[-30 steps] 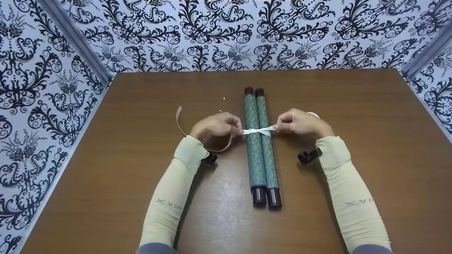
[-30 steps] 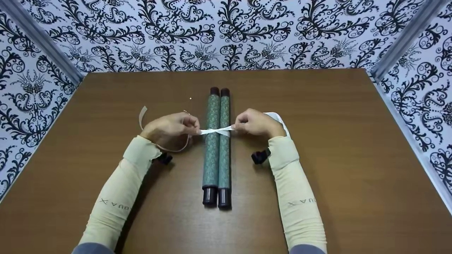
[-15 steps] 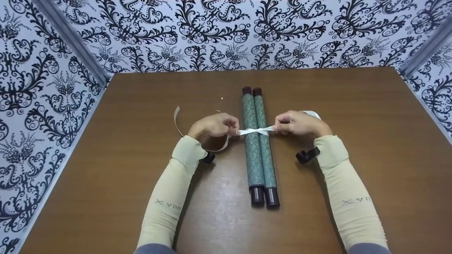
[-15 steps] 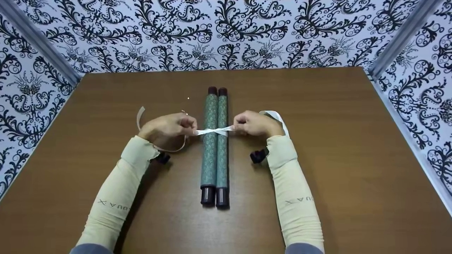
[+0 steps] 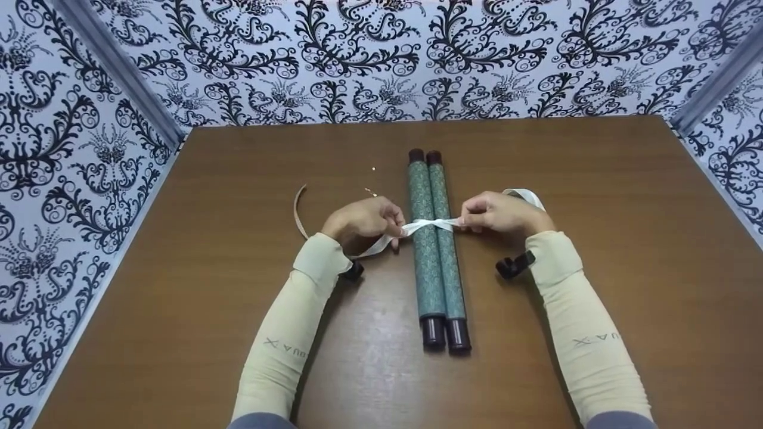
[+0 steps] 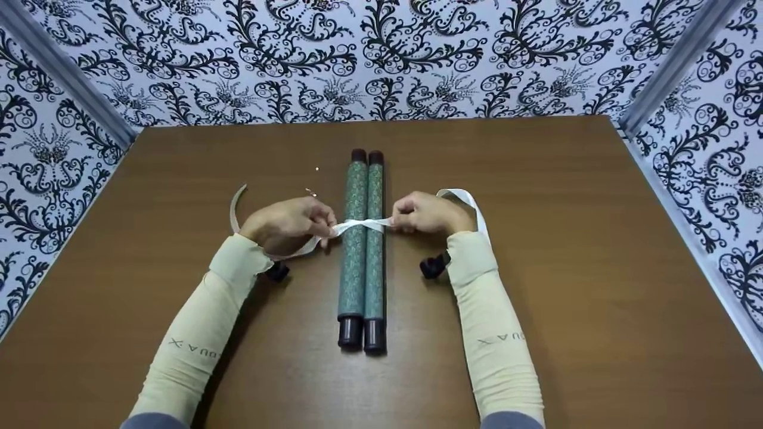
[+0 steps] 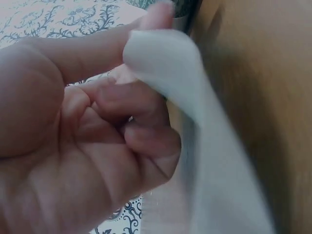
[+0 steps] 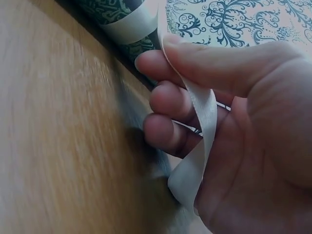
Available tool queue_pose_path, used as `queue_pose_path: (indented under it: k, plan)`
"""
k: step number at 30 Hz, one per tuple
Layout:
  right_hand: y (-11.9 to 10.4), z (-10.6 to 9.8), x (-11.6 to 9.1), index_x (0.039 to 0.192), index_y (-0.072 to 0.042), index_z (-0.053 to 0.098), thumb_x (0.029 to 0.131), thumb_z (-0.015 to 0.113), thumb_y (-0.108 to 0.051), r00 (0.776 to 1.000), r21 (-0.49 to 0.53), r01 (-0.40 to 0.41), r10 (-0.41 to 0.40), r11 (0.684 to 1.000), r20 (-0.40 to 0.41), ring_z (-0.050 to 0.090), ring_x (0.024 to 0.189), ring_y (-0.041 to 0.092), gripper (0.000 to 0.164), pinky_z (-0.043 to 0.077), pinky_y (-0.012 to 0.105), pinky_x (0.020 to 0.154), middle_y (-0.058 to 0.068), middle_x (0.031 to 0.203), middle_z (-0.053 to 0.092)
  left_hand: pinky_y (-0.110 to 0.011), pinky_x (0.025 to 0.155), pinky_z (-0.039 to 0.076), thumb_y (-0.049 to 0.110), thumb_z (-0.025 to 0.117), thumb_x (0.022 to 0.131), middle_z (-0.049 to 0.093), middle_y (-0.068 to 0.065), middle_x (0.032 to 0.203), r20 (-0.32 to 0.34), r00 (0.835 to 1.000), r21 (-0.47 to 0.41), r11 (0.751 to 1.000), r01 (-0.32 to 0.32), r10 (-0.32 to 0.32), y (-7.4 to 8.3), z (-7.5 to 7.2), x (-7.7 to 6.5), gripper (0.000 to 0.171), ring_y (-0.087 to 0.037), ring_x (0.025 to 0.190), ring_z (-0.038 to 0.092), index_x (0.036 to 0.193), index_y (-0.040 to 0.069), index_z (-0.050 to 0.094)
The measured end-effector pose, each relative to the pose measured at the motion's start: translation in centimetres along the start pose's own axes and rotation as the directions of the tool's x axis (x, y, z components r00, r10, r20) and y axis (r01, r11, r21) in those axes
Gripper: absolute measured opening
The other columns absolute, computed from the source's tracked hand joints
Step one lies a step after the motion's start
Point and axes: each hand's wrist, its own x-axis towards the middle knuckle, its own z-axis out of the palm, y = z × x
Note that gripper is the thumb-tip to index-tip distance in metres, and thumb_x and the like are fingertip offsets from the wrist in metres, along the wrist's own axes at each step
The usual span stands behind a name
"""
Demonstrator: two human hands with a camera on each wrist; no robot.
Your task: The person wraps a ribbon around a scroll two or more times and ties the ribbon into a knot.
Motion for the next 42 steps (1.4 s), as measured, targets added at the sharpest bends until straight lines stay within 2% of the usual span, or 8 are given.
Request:
queue_pose_path:
  k: [4,9,13,18,23,34,38,42]
  plan:
    - [-0.2,0.1,0.1,0.088,0.005,0.068,0.099,0.056,-0.007,1.0,0.002,-0.014,0.014,1.0,0.002,0.045,0.064,0.013,0.02,0.035,0.023,0.059,0.02,0.073,0.055,-0.023,0.074,0.042,0.018,0.061,0.097,0.074,0.001,0.078,0.053,0.998,0.066,0.997,-0.028,0.024,-0.3,-0.6,-0.3,0.019,-0.008,0.077,0.057,0.094,0.005,0.074]
    - [-0.2,0.1,0.2,0.088,-0.003,0.07,0.099,0.06,-0.016,1.0,-0.008,-0.025,0.026,1.0,0.017,0.045,0.063,0.01,0.02,0.035,0.023,0.059,0.01,0.072,0.056,-0.024,0.073,0.042,0.026,0.065,0.096,0.071,0.006,0.081,0.069,0.996,0.059,0.996,-0.066,0.062,-0.5,-1.1,-0.5,0.022,-0.008,0.079,0.055,0.096,0.008,0.078]
    - [0.0,0.0,0.3,0.086,-0.007,0.071,0.099,0.061,-0.019,0.999,0.004,-0.018,0.018,1.0,0.033,0.046,0.064,0.011,0.02,0.036,0.024,0.06,0.003,0.07,0.055,-0.023,0.075,0.041,0.025,0.07,0.093,0.071,0.002,0.087,0.019,0.993,-0.055,0.992,-0.116,0.117,-0.6,-0.9,-0.5,0.02,-0.008,0.08,0.054,0.102,0.009,0.078]
    - [0.1,-0.1,0.4,0.085,-0.01,0.071,0.099,0.06,-0.021,0.999,-0.015,0.002,-0.001,1.0,0.041,0.048,0.065,0.011,0.021,0.037,0.024,0.06,0.002,0.07,0.056,-0.025,0.077,0.041,0.017,0.072,0.091,0.07,-0.005,0.091,-0.022,0.977,-0.242,0.947,-0.211,0.211,-0.9,-0.2,0.2,0.022,-0.011,0.083,0.053,0.106,0.001,0.076]
    - [0.0,-0.1,0.3,0.086,-0.01,0.072,0.098,0.06,-0.018,0.999,-0.021,0.02,-0.02,1.0,0.029,0.048,0.064,0.011,0.02,0.037,0.023,0.059,0.004,0.071,0.057,-0.025,0.076,0.041,0.018,0.072,0.091,0.067,0.002,0.089,-0.073,0.959,-0.221,0.933,-0.284,0.275,-0.8,0.2,0.7,0.019,-0.012,0.082,0.05,0.105,0.007,0.078]
    - [0.1,0.0,0.3,0.088,-0.009,0.072,0.098,0.058,-0.012,1.0,-0.018,0.012,-0.012,1.0,0.029,0.05,0.068,0.012,0.018,0.039,0.024,0.061,0.003,0.074,0.059,-0.026,0.073,0.037,0.02,0.067,0.095,0.065,0.001,0.095,-0.177,0.951,-0.224,0.93,-0.29,0.254,-0.3,0.9,1.6,0.024,-0.012,0.084,0.047,0.115,0.009,0.074]
    - [0.2,0.0,0.4,0.086,-0.01,0.072,0.098,0.057,-0.013,0.999,-0.028,0.01,-0.009,1.0,0.035,0.05,0.067,0.013,0.019,0.04,0.024,0.062,0.0,0.072,0.058,-0.024,0.079,0.043,0.017,0.066,0.096,0.067,-0.003,0.111,-0.241,0.938,-0.252,0.918,-0.307,0.248,-0.1,1.2,2.0,0.025,-0.012,0.096,0.053,0.117,0.006,0.073]
    - [0.2,0.0,0.5,0.086,-0.01,0.072,0.098,0.057,-0.013,0.999,-0.028,0.01,-0.009,1.0,0.038,0.05,0.066,0.013,0.019,0.04,0.025,0.062,0.001,0.071,0.058,-0.021,0.07,0.043,0.018,0.066,0.096,0.067,-0.003,0.121,-0.259,0.937,-0.289,0.907,-0.306,0.234,-0.1,1.5,2.4,0.027,-0.01,0.094,0.055,0.119,0.005,0.071]
